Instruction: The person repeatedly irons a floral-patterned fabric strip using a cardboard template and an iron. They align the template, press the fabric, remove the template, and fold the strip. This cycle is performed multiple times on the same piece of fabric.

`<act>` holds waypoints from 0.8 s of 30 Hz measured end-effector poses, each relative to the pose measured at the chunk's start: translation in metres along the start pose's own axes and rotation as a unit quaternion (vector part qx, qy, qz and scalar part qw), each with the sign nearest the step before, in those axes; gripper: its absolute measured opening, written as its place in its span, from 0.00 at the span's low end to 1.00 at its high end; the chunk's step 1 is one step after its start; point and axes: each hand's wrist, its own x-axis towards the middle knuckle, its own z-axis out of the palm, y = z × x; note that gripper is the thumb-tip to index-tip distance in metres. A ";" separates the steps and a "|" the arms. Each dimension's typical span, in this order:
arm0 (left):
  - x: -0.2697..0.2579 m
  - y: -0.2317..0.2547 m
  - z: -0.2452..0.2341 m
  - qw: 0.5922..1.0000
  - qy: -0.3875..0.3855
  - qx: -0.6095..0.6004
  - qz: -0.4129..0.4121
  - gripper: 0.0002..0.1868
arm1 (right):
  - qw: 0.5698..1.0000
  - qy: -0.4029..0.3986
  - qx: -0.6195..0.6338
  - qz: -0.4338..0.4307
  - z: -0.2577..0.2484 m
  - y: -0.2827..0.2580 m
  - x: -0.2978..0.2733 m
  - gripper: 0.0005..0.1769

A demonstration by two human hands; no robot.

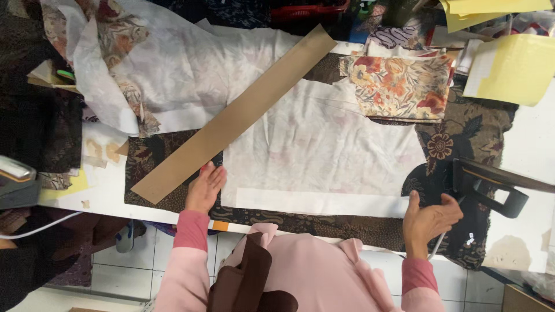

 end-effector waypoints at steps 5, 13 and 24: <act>0.051 -0.001 0.013 0.956 0.044 -0.289 -0.033 0.30 | 0.970 -0.013 0.234 -0.067 0.022 -0.075 0.024 0.31; 0.076 0.032 0.040 0.936 0.082 -0.313 -0.142 0.21 | 0.690 -0.533 0.485 0.066 0.112 -0.277 -0.016 0.29; 0.030 0.077 0.066 0.935 -0.065 -0.345 -0.049 0.22 | 0.494 -0.595 0.597 0.214 0.129 -0.392 -0.021 0.36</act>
